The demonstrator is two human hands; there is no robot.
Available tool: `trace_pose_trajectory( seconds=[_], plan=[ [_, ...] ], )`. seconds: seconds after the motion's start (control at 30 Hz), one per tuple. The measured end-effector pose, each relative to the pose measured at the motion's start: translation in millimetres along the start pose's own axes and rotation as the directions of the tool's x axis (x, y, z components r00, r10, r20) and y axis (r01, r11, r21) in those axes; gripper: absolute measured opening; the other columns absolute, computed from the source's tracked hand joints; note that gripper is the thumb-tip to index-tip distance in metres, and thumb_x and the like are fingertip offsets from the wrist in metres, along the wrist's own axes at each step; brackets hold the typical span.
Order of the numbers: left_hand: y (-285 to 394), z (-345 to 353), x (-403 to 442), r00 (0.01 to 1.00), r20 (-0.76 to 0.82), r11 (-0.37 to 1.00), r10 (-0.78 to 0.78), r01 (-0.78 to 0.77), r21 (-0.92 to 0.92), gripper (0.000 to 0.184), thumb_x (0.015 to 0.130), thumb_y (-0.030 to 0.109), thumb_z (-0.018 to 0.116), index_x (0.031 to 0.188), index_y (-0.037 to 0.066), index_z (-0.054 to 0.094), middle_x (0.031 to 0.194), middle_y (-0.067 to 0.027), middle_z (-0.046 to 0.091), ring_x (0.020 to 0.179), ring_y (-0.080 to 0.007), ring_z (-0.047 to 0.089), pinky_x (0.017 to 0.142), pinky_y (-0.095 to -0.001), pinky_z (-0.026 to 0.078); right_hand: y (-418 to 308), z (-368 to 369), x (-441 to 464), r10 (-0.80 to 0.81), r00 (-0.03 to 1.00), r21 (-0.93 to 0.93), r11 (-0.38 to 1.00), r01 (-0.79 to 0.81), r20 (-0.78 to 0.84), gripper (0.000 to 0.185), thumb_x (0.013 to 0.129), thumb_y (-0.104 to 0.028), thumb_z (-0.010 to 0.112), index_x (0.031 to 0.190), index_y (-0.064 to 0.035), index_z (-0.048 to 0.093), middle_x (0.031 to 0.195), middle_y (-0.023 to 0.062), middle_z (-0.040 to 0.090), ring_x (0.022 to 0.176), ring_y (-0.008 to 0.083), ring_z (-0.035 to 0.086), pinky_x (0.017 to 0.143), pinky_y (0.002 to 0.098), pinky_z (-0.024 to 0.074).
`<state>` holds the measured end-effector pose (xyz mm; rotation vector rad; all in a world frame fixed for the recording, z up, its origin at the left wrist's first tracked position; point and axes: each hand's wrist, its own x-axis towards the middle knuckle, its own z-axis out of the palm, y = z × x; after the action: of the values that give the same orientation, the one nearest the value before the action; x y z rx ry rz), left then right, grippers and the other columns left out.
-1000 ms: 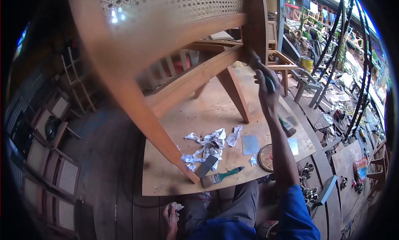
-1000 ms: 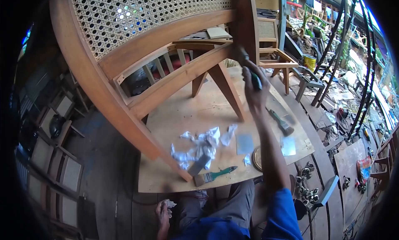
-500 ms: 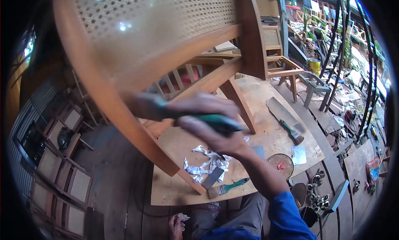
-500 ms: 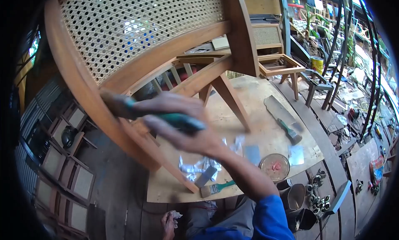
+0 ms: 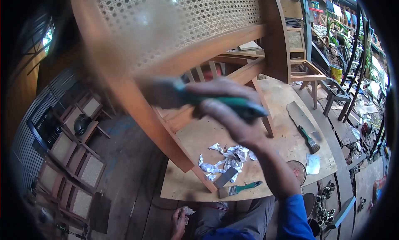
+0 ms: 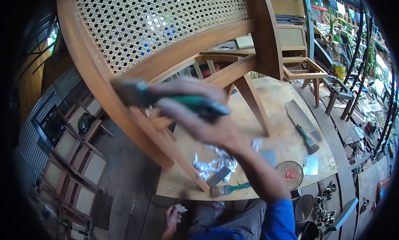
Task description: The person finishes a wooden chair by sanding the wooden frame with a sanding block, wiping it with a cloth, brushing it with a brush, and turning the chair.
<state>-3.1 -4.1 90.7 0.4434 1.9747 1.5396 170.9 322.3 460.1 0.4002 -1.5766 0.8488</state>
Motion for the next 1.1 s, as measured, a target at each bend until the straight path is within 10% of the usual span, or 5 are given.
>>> trace_pose_trajectory(
  seconds=[0.37, 0.43, 0.6, 0.77, 1.1],
  plan=[
    [-17.2, -15.4, -14.5, 0.999, -0.030, 1.000, -0.018, 0.017, -0.013, 0.026, 0.102, 0.026, 0.055, 0.109, 0.004, 0.068, 0.082, -0.0049, 0.069, 0.052, -0.0042, 0.049, 0.043, -0.0205, 0.039, 65.0, -159.9, -42.9, -0.308, 0.889, -0.888, 0.417, -0.196, -0.340, 0.020, 0.092, -0.008, 0.065, 0.110, -0.0001, 0.070, 0.093, 0.0154, 0.069, 0.082, 0.0223, 0.067, 0.071, 0.0329, 0.0512],
    [-15.8, -10.7, -15.6, 0.998, -0.054, 1.000, -0.025, 0.024, -0.017, 0.026, 0.101, 0.027, 0.057, 0.109, 0.004, 0.069, 0.082, -0.0051, 0.068, 0.052, -0.0044, 0.049, 0.042, -0.0208, 0.037, 64.6, -105.6, -84.7, 0.082, 0.858, -0.572, 0.713, -0.406, -0.507, 0.016, 0.091, -0.005, 0.064, 0.104, 0.0009, 0.069, 0.089, 0.0151, 0.068, 0.079, 0.0226, 0.067, 0.069, 0.0342, 0.0509],
    [21.8, 12.6, -10.5, 1.000, -0.017, 1.000, -0.020, 0.021, 0.007, 0.027, 0.101, 0.028, 0.057, 0.111, 0.006, 0.068, 0.082, -0.0028, 0.066, 0.053, -0.0033, 0.047, 0.043, -0.0204, 0.037, 14.8, -1.0, -122.9, 0.202, 0.976, -0.214, 0.960, -0.180, 0.085, 0.029, 0.076, -0.004, 0.065, 0.105, -0.0001, 0.066, 0.095, 0.0170, 0.062, 0.087, 0.0316, 0.061, 0.080, 0.0388, 0.0491],
    [42.4, 16.4, -9.9, 0.999, 0.015, 0.999, 0.042, -0.042, 0.001, 0.027, 0.102, 0.027, 0.056, 0.113, 0.004, 0.067, 0.083, -0.0018, 0.065, 0.055, -0.0037, 0.049, 0.045, -0.0197, 0.039, 66.7, -72.4, -154.5, 0.141, 0.808, -0.535, 0.683, -0.498, -0.572, 0.014, 0.095, -0.005, 0.060, 0.105, 0.0020, 0.068, 0.092, 0.0075, 0.064, 0.084, 0.0155, 0.061, 0.075, 0.0309, 0.0515],
    [175.3, 61.7, 8.6, 0.960, 0.091, 0.959, 0.266, -0.253, -0.127, 0.027, 0.098, 0.034, 0.062, 0.087, 0.010, 0.060, 0.070, 0.0046, 0.051, 0.060, -0.0022, 0.046, 0.049, -0.0201, 0.035, 60.2, -164.2, -201.7, 0.784, 0.341, 0.330, 0.552, -0.766, -0.519, 0.055, 0.092, -0.014, 0.054, 0.145, -0.0091, 0.042, 0.123, 0.0082, 0.064, 0.085, 0.0121, 0.061, 0.072, 0.0263, 0.0483]
  ],
)
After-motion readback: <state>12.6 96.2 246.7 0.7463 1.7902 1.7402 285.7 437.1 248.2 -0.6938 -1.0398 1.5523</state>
